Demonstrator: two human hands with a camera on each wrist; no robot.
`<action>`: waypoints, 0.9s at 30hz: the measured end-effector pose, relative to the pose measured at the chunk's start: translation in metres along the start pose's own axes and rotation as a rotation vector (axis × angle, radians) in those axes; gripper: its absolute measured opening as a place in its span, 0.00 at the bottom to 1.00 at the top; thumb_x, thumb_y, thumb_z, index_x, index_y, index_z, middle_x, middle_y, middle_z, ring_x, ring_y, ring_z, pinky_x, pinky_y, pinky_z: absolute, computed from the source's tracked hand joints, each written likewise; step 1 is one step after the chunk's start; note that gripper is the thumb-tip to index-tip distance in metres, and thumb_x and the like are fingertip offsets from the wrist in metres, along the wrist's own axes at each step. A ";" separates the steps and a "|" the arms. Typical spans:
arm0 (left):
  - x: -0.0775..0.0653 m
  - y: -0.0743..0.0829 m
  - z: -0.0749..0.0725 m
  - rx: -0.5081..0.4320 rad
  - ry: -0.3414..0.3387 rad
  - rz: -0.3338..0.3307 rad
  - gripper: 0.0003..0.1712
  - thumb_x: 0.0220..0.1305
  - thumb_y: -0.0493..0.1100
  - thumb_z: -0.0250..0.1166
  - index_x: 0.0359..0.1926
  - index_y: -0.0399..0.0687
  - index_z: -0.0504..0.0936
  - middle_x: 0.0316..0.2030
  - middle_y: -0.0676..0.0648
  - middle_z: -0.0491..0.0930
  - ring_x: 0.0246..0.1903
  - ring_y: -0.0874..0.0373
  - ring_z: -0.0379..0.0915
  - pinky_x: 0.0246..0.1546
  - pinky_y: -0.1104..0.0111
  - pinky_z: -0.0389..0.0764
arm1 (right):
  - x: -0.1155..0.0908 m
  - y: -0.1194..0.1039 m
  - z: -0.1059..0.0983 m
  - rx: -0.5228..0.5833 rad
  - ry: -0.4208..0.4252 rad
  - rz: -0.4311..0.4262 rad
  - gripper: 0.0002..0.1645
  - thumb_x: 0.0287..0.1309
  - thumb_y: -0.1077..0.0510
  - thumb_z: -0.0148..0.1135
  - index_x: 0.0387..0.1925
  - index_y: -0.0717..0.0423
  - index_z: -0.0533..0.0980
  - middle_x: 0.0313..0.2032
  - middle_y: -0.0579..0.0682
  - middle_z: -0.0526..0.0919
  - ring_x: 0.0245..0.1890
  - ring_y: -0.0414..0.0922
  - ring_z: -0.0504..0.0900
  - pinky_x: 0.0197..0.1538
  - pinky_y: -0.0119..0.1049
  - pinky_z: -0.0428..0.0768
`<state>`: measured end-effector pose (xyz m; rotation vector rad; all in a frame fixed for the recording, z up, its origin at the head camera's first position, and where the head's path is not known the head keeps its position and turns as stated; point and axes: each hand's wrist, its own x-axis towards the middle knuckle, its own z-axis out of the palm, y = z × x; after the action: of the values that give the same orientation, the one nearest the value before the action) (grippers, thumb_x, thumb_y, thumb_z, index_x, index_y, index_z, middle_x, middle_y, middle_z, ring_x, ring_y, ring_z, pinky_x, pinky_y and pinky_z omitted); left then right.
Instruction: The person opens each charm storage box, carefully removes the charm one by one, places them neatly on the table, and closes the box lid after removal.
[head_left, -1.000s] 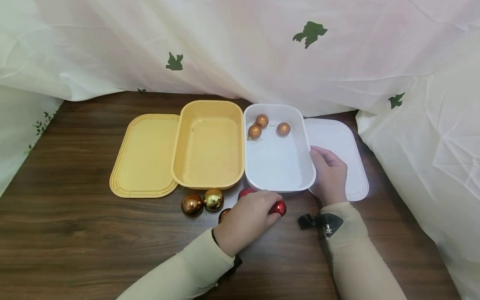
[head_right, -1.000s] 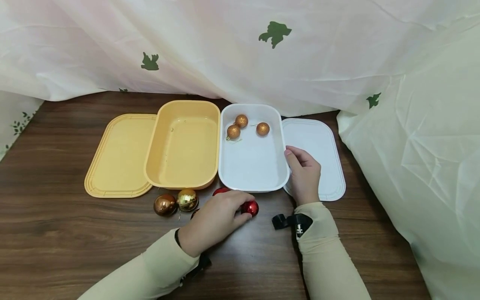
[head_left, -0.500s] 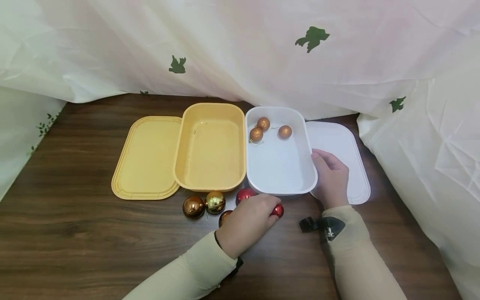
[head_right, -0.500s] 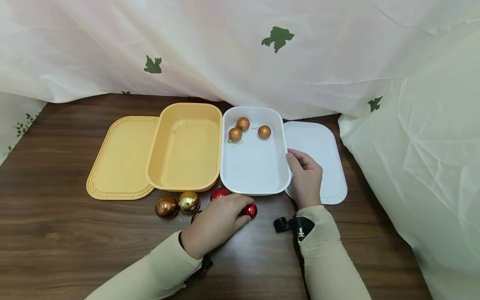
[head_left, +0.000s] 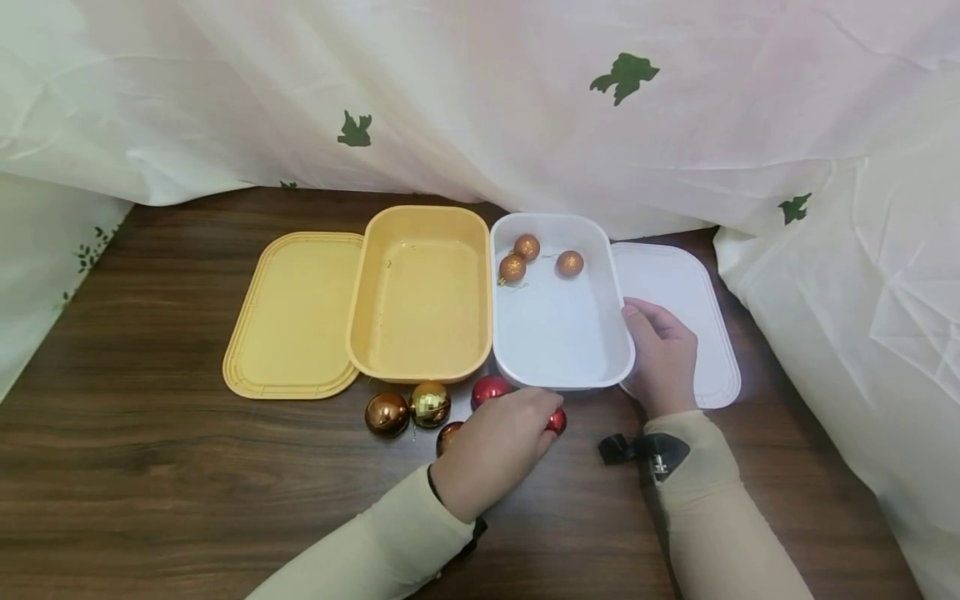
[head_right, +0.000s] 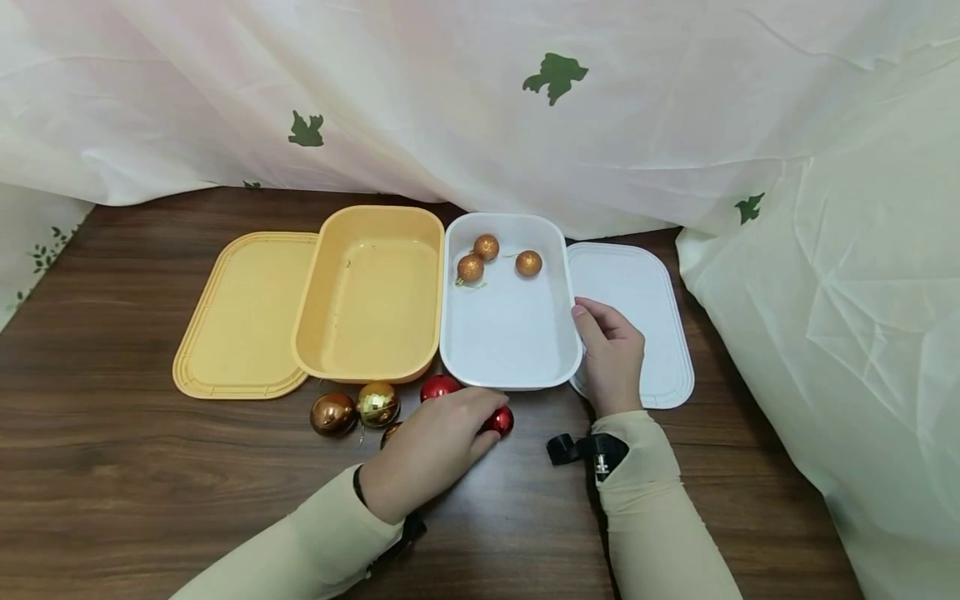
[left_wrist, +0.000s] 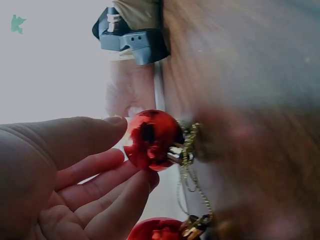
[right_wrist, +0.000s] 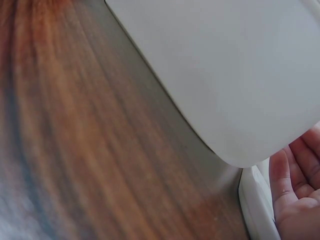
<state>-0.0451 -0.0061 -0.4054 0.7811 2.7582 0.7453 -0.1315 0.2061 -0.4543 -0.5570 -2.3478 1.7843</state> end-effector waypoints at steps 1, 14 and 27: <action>-0.001 0.000 0.000 0.001 0.009 0.007 0.05 0.60 0.45 0.64 0.33 0.52 0.76 0.30 0.57 0.75 0.31 0.69 0.71 0.28 0.75 0.75 | 0.000 0.000 0.000 -0.002 0.000 0.000 0.22 0.56 0.38 0.58 0.47 0.44 0.81 0.46 0.47 0.82 0.45 0.46 0.80 0.38 0.34 0.81; -0.008 0.009 -0.025 -0.058 0.120 0.095 0.17 0.59 0.46 0.64 0.50 0.49 0.79 0.44 0.55 0.79 0.44 0.68 0.74 0.43 0.75 0.76 | -0.001 -0.001 -0.001 0.067 -0.018 -0.040 0.20 0.57 0.43 0.61 0.46 0.49 0.81 0.45 0.50 0.82 0.43 0.47 0.81 0.36 0.32 0.81; 0.000 0.009 -0.040 -0.087 0.193 0.072 0.19 0.59 0.49 0.65 0.51 0.50 0.79 0.48 0.55 0.79 0.49 0.67 0.73 0.49 0.74 0.74 | -0.001 0.000 0.000 0.084 -0.024 -0.035 0.19 0.57 0.44 0.61 0.46 0.49 0.81 0.44 0.50 0.82 0.43 0.47 0.81 0.37 0.33 0.81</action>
<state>-0.0528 -0.0157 -0.3667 0.8361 2.8543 0.9972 -0.1309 0.2062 -0.4538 -0.4827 -2.2711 1.8742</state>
